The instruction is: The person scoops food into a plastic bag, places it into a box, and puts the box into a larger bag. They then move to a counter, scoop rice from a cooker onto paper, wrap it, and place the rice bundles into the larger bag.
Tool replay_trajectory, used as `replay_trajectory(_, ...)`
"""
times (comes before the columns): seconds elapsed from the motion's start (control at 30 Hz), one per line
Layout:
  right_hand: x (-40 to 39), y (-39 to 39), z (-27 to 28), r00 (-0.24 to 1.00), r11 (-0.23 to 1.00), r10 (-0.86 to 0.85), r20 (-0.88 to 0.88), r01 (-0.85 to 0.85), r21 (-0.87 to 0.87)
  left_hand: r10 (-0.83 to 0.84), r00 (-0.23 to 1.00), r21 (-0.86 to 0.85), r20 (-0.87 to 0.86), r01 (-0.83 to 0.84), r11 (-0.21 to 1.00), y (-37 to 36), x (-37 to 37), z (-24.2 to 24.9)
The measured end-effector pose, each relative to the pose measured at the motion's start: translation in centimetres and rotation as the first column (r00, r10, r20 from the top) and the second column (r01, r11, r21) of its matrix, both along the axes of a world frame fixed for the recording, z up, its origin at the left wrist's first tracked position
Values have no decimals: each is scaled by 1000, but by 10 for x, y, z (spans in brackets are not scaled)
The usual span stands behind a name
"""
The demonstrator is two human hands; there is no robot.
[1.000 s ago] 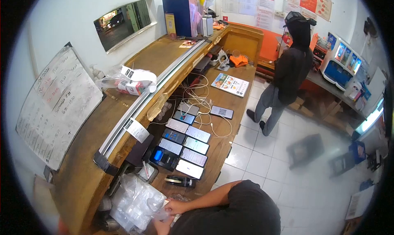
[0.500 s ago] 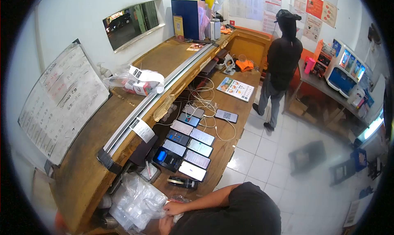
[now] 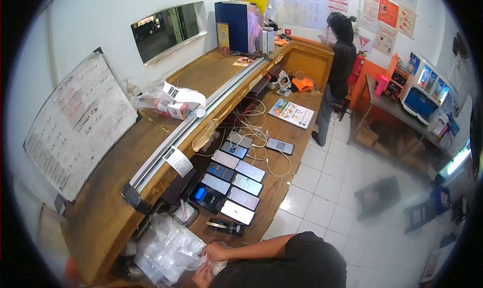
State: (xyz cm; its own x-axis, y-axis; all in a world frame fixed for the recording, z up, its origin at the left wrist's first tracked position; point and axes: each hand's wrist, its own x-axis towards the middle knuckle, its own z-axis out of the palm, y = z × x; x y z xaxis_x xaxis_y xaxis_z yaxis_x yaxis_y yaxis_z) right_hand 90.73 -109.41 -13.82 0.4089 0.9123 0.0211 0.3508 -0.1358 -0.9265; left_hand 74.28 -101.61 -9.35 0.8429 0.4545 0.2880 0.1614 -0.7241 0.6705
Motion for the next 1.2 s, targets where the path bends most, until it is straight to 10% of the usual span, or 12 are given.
replay_trajectory(0.27,12,-7,7,974,987,29,-227,-63,-148,41,996,-63,75,-36,997,1,4,-10)
replay_trajectory(0.53,13,-9,-10,686,992,75,-724,-127,-18,94,995,-76,-43,-97,992,-1,12,-12)
replay_trajectory(1.2,13,-7,-9,829,986,111,-548,-161,-44,82,997,-194,7,-80,978,1,8,-21)
